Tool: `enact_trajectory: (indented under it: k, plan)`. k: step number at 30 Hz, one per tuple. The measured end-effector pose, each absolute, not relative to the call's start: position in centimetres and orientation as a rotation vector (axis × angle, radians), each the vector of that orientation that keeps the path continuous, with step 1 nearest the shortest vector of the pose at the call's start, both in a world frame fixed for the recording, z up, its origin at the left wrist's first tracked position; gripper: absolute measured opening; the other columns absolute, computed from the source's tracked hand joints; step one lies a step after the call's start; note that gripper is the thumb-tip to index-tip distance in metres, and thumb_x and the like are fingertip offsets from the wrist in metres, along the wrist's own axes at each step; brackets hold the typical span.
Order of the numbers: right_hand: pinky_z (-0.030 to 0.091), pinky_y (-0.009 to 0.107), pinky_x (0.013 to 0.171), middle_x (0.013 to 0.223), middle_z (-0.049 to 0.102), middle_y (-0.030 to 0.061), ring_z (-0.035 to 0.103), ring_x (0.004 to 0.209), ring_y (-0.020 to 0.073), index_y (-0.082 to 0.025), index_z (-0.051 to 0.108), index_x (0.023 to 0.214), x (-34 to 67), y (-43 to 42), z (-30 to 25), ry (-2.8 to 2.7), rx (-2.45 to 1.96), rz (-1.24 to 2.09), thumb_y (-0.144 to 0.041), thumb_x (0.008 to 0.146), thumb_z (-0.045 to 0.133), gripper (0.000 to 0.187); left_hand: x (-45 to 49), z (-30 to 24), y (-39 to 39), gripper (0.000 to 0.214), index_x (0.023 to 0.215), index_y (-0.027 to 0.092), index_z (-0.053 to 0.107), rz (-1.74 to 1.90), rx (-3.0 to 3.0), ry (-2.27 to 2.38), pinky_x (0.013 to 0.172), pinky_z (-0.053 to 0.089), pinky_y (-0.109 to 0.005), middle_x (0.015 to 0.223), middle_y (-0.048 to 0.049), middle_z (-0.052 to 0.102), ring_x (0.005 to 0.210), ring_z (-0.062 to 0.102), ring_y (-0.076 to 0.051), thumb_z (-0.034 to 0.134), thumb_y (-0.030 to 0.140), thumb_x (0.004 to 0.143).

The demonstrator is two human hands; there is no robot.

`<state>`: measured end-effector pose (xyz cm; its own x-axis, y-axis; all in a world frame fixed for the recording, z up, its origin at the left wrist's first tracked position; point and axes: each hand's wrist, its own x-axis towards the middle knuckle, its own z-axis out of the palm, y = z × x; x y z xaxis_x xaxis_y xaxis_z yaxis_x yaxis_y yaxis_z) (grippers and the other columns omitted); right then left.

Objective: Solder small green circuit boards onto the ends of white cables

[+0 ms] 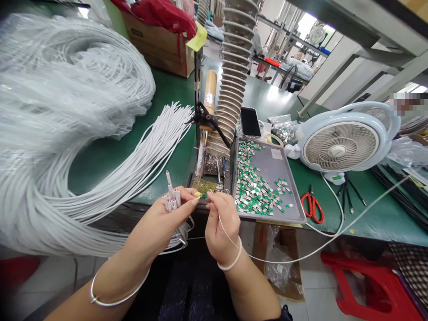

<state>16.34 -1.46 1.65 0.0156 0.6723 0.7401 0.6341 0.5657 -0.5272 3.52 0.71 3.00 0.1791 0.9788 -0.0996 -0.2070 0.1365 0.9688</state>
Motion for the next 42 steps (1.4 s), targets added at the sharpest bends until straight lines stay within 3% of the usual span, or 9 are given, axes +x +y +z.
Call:
enact_trajectory:
  k: [3,7,12,17,25,34,42]
  plan:
    - [0.052,0.033,0.067,0.083,0.059,0.0051,0.057,0.078,0.0159,-0.019,0.055,0.102,16.3,-1.4,1.8,-1.725,-1.174,0.044,-0.007,0.086,0.044,0.023,3.3,3.0,0.7,0.013,0.068,0.019,0.056,1.075,1.072,0.994,0.081,0.039,-0.027,0.085,0.0004,0.057,0.083,0.054,-0.014,0.061,0.026,0.077]
    - [0.052,0.033,0.070,0.082,0.058,0.0039,0.057,0.080,0.0158,-0.019,0.054,0.091,16.2,-1.3,1.8,-1.712,-1.194,0.057,-0.008,0.086,0.046,0.015,3.1,3.0,0.6,0.014,0.068,0.019,0.056,0.990,1.097,1.004,0.072,0.040,-0.027,0.079,0.0011,0.056,0.073,0.053,-0.013,0.060,0.029,0.077]
    - [0.053,0.038,0.082,0.096,0.062,0.0078,0.060,0.096,0.0187,-0.019,0.053,0.106,16.1,-1.4,1.4,-1.738,-1.083,0.058,-0.007,0.086,0.042,0.026,2.9,3.1,0.6,0.015,0.069,0.019,0.053,0.954,1.131,0.957,0.070,0.041,-0.028,0.078,0.0004,0.057,0.073,0.053,-0.015,0.058,0.029,0.079]
    - [0.056,0.032,0.081,0.103,0.062,0.0093,0.063,0.097,0.0167,-0.018,0.049,0.118,16.0,-1.5,0.5,-1.600,-1.062,0.206,-0.007,0.086,0.043,0.035,3.1,3.3,0.7,0.014,0.067,0.019,0.054,1.018,1.110,0.964,0.073,0.042,-0.028,0.083,-0.0006,0.059,0.080,0.056,-0.016,0.059,0.027,0.078]
    - [0.055,0.037,0.081,0.097,0.066,0.0073,0.064,0.094,0.0179,-0.020,0.057,0.102,16.0,-1.0,1.5,-1.600,-1.025,0.136,-0.007,0.086,0.045,0.024,3.2,3.8,0.9,0.013,0.068,0.020,0.052,1.045,1.091,0.987,0.066,0.041,-0.025,0.083,0.0006,0.059,0.080,0.057,-0.015,0.059,0.026,0.079]
    - [0.055,0.039,0.081,0.099,0.067,0.0085,0.064,0.095,0.0191,-0.020,0.058,0.100,15.7,-0.6,2.1,-1.599,-0.999,0.103,-0.008,0.086,0.045,0.023,3.2,4.8,1.3,0.012,0.070,0.020,0.053,1.073,1.053,1.013,0.048,0.035,-0.022,0.078,-0.0004,0.060,0.064,0.055,-0.013,0.060,0.027,0.077]
    - [0.055,0.039,0.081,0.099,0.067,0.0089,0.065,0.095,0.0196,-0.020,0.059,0.100,15.6,-0.3,2.4,-1.599,-0.987,0.093,-0.007,0.085,0.046,0.024,3.1,5.1,1.4,0.013,0.069,0.020,0.053,1.091,1.073,1.039,0.048,0.037,-0.022,0.071,0.0007,0.059,0.057,0.054,-0.012,0.060,0.028,0.076]
